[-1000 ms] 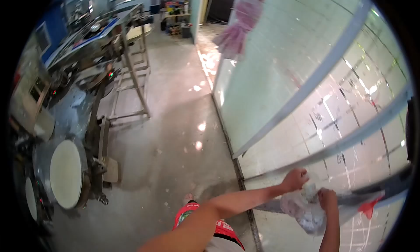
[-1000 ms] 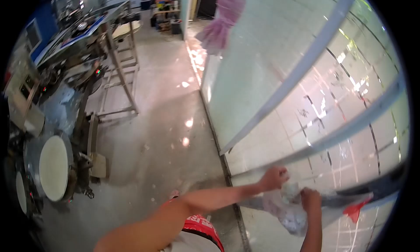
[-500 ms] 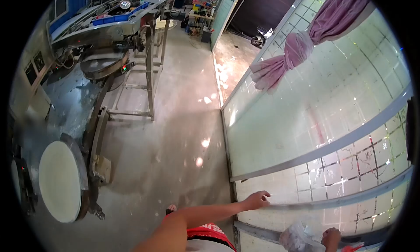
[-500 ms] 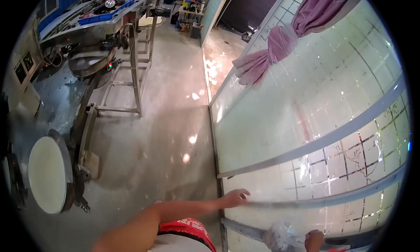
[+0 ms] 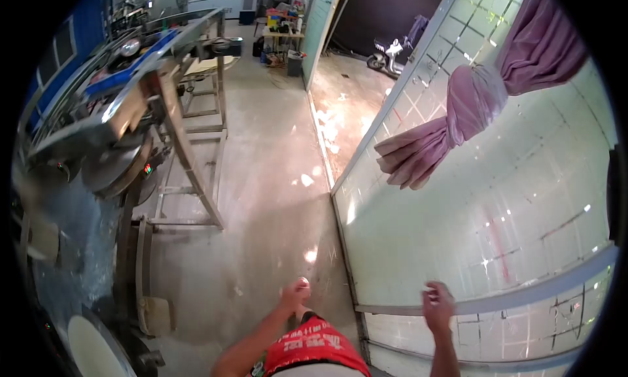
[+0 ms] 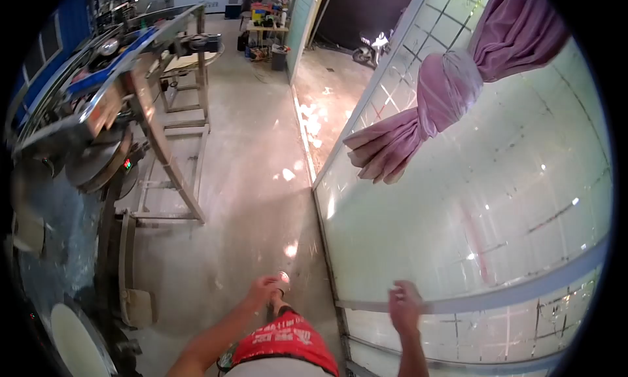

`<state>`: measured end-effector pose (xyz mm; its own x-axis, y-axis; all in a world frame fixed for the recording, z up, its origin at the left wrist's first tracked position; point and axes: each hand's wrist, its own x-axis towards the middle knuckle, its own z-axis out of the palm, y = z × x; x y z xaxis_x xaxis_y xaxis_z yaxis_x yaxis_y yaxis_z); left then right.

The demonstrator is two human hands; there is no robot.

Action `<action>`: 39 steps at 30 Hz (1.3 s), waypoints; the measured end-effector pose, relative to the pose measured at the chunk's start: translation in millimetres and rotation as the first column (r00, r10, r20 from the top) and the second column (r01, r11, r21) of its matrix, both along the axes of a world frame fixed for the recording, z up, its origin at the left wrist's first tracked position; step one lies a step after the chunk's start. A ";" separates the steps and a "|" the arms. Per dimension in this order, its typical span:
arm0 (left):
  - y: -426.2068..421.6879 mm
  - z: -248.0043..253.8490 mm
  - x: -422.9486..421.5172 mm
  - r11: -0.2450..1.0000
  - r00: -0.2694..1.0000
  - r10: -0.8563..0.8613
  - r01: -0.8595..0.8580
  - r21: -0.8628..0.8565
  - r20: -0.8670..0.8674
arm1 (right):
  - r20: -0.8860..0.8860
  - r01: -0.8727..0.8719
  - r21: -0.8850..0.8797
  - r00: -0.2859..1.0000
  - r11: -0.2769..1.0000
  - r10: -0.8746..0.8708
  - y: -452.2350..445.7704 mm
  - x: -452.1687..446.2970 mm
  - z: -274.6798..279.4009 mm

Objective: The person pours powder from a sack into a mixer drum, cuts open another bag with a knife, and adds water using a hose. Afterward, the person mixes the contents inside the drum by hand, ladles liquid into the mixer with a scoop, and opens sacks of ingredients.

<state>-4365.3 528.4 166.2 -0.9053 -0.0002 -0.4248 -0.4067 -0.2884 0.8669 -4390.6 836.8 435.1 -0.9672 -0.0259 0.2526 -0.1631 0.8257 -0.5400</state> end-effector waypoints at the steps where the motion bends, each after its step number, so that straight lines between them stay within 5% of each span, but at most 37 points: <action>1: -21.5 -3.5 -7.7 0.987 0.983 0.148 -0.154 0.054 0.110 | 0.059 -0.035 -0.014 0.998 0.999 0.036 -13.7 -35.5 -21.5; 3: -83.1 -67.6 -0.1 0.951 0.938 0.274 -0.233 -0.202 0.212 | 0.131 -0.129 -0.153 0.980 0.980 0.149 -38.0 -103.8 -73.9; 4: -120.7 -87.3 -1.9 0.928 0.900 0.140 0.027 -0.372 0.413 | 0.192 -0.132 -0.245 0.964 0.961 0.182 -54.5 -134.8 -94.7; 6: -157.7 -112.4 16.7 0.815 0.675 0.579 -0.450 -0.367 0.457 | 0.278 -0.153 -0.333 0.927 0.931 0.251 -94.5 -187.7 -130.3; 8: -197.2 -135.4 39.9 0.782 0.638 0.606 -0.587 -0.209 0.476 | 0.336 -0.213 -0.337 0.883 0.917 0.328 -135.0 -236.8 -156.4; 10: -215.0 -116.3 38.3 0.749 0.531 0.643 -0.587 -0.309 0.552 | 0.417 -0.249 -0.376 0.815 0.893 0.403 -178.2 -282.5 -175.1; 11: -222.8 -119.6 48.1 0.839 0.754 0.502 -0.304 -0.452 0.425 | 0.462 -0.260 -0.403 0.770 0.878 0.440 -197.7 -302.3 -182.9; 12: -230.6 -119.5 51.5 0.775 0.897 0.286 -0.009 -0.632 0.338 | 0.462 -0.254 -0.410 0.770 0.876 0.440 -213.3 -323.4 -197.3; 14: -241.4 -114.6 49.9 0.195 0.953 -0.129 0.294 -0.936 0.273 | 0.451 -0.380 -0.355 0.731 0.854 0.513 -247.9 -366.0 -229.3; 15: -242.7 -113.8 38.2 0.185 0.950 -0.129 0.304 -0.935 0.283 | 0.453 -0.374 -0.367 0.728 0.852 0.515 -263.4 -386.1 -241.5; 18: -246.4 -112.4 -5.2 0.686 0.882 0.157 0.227 -0.691 0.445 | 0.537 -0.223 -0.408 0.725 0.886 0.430 -302.7 -446.0 -280.3; 20: -256.0 -109.8 -43.4 0.809 0.827 0.226 0.135 -0.572 0.514 | 0.661 -0.100 -0.383 0.664 0.918 0.348 -315.3 -475.9 -294.8; 21: -262.0 -111.5 -67.7 0.816 0.548 0.571 -0.302 -0.492 0.611 | 0.769 0.009 -0.335 0.580 0.942 0.268 -321.5 -494.8 -297.7; 22: -273.2 -111.4 -92.5 0.581 0.125 0.698 -0.674 -0.456 0.705 | 0.766 0.010 -0.340 0.583 0.940 0.271 -325.3 -512.9 -301.0; 23: -291.1 -130.2 -98.7 0.581 0.126 0.702 -0.671 -0.461 0.701 | 0.784 0.058 -0.325 0.574 0.944 0.235 -325.6 -526.3 -308.3; 25: -333.9 -173.3 -83.6 0.553 0.243 0.629 -0.807 -0.205 0.738 | 0.812 0.125 -0.311 0.549 0.942 0.195 -328.8 -543.0 -316.7; 27: -355.5 -167.9 -110.0 0.562 0.267 0.642 -0.801 -0.205 0.719 | 0.833 0.177 -0.228 0.544 0.957 0.098 -333.1 -572.5 -315.3; 39: -331.4 -125.3 -290.0 0.633 0.367 0.644 -0.749 -0.198 0.671 | 0.772 -0.226 -0.005 0.618 0.974 0.148 -370.5 -780.7 -374.0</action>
<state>-4655.3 197.0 40.9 -0.0975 -0.4008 -0.9110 -0.4117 -0.8171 0.4036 -5171.3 466.3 61.0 -0.7822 -0.2113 -0.5861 0.1191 0.8727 -0.4735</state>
